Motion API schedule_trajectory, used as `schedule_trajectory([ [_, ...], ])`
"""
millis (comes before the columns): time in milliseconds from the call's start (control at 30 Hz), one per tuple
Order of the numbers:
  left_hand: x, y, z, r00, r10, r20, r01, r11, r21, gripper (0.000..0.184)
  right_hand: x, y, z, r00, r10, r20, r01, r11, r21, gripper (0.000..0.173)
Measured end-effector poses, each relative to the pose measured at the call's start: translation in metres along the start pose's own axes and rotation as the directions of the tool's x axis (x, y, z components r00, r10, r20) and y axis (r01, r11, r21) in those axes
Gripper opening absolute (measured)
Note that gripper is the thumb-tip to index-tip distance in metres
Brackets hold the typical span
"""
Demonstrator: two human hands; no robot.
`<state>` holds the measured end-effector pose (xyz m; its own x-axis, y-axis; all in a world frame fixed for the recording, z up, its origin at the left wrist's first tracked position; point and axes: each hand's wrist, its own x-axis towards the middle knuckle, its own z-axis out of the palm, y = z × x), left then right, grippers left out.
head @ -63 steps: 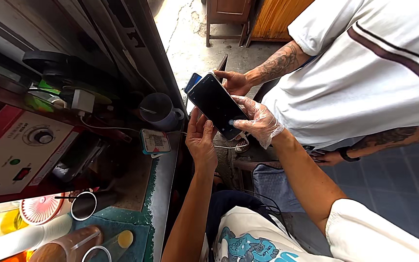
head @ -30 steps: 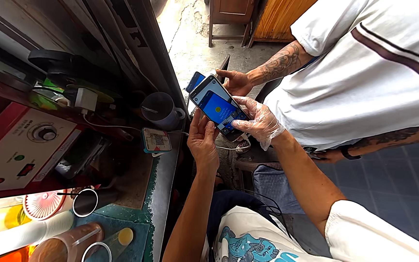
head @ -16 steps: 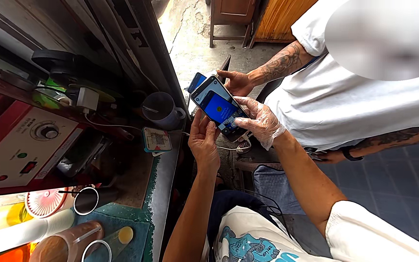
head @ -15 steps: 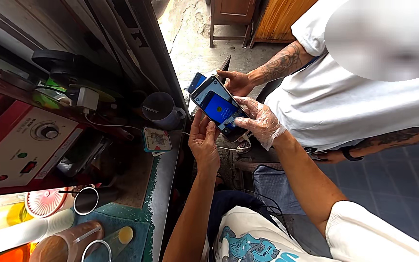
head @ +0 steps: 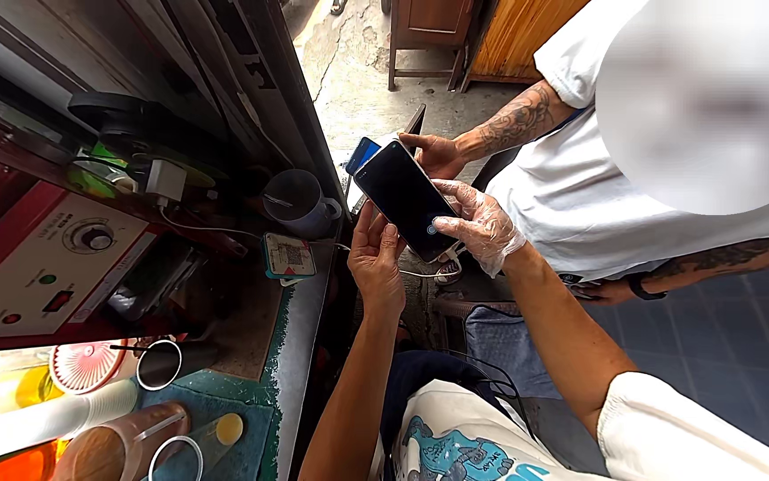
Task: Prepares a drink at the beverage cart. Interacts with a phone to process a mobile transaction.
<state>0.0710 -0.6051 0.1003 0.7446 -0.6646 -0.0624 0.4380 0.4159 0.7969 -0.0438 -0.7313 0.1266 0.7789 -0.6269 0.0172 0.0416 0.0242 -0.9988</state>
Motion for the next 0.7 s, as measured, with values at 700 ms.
schedule_trajectory([
  [700, -0.008, -0.001, -0.009, 0.995, -0.003, -0.099, 0.008, 0.999, 0.046, 0.054, -0.001, 0.009, 0.008, 0.999, 0.04, -0.01, -0.041, 0.977, -0.211, 0.071],
])
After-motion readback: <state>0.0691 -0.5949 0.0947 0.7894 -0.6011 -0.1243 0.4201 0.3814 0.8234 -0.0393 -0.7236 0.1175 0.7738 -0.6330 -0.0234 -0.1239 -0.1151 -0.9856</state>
